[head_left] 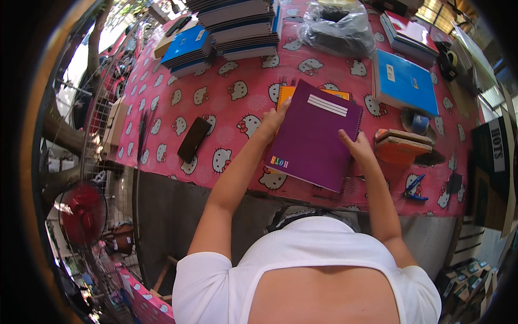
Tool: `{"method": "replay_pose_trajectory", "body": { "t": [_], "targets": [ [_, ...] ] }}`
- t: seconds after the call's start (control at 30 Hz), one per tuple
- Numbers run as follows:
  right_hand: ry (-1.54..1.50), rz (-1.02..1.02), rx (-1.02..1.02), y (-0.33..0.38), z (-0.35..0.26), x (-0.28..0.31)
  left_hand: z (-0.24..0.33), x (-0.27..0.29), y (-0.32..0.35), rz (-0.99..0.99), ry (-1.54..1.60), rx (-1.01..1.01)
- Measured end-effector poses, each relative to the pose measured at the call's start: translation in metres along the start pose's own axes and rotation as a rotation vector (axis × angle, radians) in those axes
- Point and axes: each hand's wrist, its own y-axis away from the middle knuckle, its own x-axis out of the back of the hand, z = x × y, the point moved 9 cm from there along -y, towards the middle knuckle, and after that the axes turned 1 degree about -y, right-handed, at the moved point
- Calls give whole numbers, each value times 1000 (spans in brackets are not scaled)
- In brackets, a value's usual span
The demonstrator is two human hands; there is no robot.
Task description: The person sorts and organizes several spiral-bound notebooks on a table, checking each one and stacking them together.
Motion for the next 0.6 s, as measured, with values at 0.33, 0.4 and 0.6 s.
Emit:
{"method": "replay_pose_trajectory", "body": {
  "t": [0.33,0.4,0.6],
  "targets": [
    [-313,50,26,-26,33,10,49,-43,13,-500,397,94],
    [-251,66,21,-26,37,11,47,-52,17,-554,349,85],
    [-621,149,102,0,52,27,79,-44,77,-481,357,-272]
  ]
}}
